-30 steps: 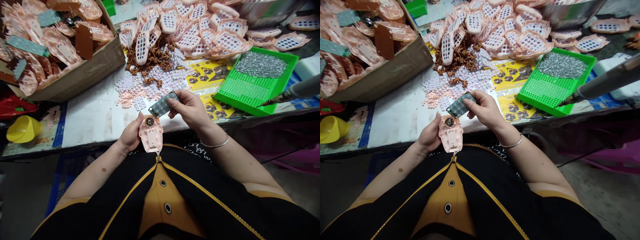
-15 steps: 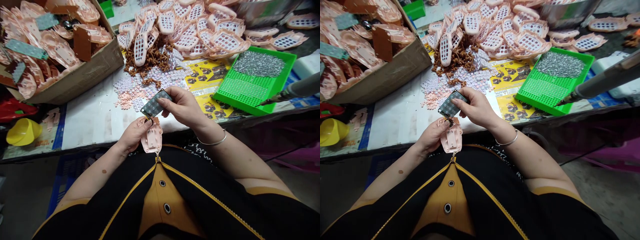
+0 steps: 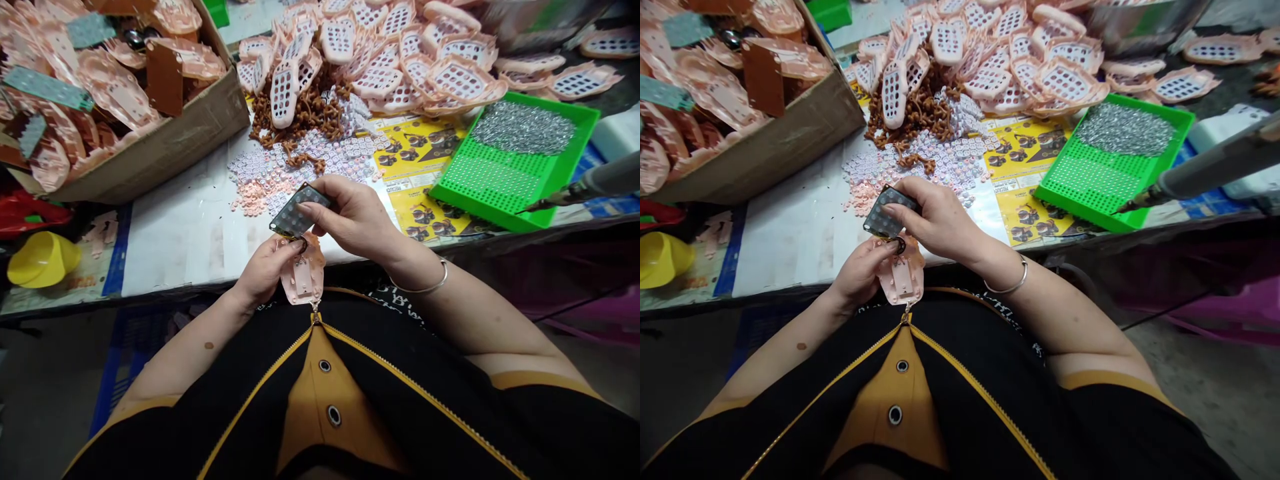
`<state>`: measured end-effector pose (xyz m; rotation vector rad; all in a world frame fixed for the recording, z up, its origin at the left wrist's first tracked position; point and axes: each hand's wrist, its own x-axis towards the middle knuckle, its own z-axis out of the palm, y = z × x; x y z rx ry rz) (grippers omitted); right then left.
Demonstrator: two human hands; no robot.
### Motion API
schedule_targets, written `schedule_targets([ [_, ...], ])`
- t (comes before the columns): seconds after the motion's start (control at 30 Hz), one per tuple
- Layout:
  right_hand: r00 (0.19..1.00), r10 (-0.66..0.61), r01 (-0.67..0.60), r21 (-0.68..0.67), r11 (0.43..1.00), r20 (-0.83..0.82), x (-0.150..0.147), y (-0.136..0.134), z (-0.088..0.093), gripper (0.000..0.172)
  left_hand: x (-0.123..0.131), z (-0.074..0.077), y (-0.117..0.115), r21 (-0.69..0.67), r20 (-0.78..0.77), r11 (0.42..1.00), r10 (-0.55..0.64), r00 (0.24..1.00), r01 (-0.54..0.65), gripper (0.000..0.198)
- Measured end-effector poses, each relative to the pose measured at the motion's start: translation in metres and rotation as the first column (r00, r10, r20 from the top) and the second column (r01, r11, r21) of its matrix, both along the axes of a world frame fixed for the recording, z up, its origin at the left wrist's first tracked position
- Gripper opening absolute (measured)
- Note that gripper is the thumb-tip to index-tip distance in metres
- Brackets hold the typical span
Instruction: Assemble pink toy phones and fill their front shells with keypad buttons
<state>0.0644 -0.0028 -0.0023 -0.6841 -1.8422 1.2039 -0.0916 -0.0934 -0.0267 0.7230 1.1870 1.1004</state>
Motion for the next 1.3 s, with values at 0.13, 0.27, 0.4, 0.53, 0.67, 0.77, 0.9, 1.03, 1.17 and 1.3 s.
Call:
schedule_targets([
  [0.13,1.000,-0.005,0.005,0.028,1.000,0.014,-0.002,-0.001,0.001,0.028,0.000,0.002,0.000,0.011,-0.010,1.000,-0.013,1.000,0.013,0.038],
  [0.27,0.999,0.013,-0.015,0.048,0.999,0.034,-0.003,-0.003,0.003,0.027,0.000,0.001,-0.001,0.008,-0.012,1.000,-0.028,1.000,0.028,0.037],
  [0.4,0.999,0.003,-0.005,0.052,0.999,0.038,-0.004,-0.004,0.003,0.027,0.002,0.003,0.000,-0.015,-0.011,1.000,0.015,1.000,-0.016,0.029],
  [0.53,1.000,-0.010,0.008,0.116,0.993,0.017,-0.005,-0.006,0.002,0.024,0.002,0.004,0.001,0.006,-0.003,0.999,0.047,0.999,-0.047,0.020],
  [0.67,0.999,-0.035,0.032,0.198,0.980,0.013,-0.004,-0.008,0.002,0.022,0.002,0.003,0.001,0.045,0.017,0.997,0.070,0.997,-0.070,0.016],
  [0.77,0.998,-0.060,0.057,0.153,0.987,0.017,-0.004,-0.010,0.001,0.025,0.001,0.002,0.000,0.055,0.024,0.995,0.084,0.996,-0.085,0.019],
  [0.9,0.997,-0.082,0.083,0.037,0.996,-0.012,-0.004,-0.009,-0.001,0.030,0.000,-0.001,-0.002,0.022,0.034,0.992,0.124,0.992,-0.125,0.021],
  [1.03,0.995,-0.100,0.099,-0.072,0.992,-0.021,-0.004,-0.002,-0.009,0.036,-0.001,0.000,-0.003,-0.009,0.013,0.989,0.147,0.989,-0.147,0.022],
  [1.17,0.996,-0.069,0.057,-0.198,0.979,-0.056,-0.001,0.002,-0.018,0.042,-0.003,0.000,-0.004,0.010,-0.027,0.997,0.075,0.997,-0.075,0.028],
  [1.3,0.992,-0.074,0.043,-0.270,0.962,-0.105,0.003,0.002,-0.027,0.046,-0.005,-0.005,-0.006,0.017,-0.073,0.997,0.082,0.994,-0.081,0.038],
])
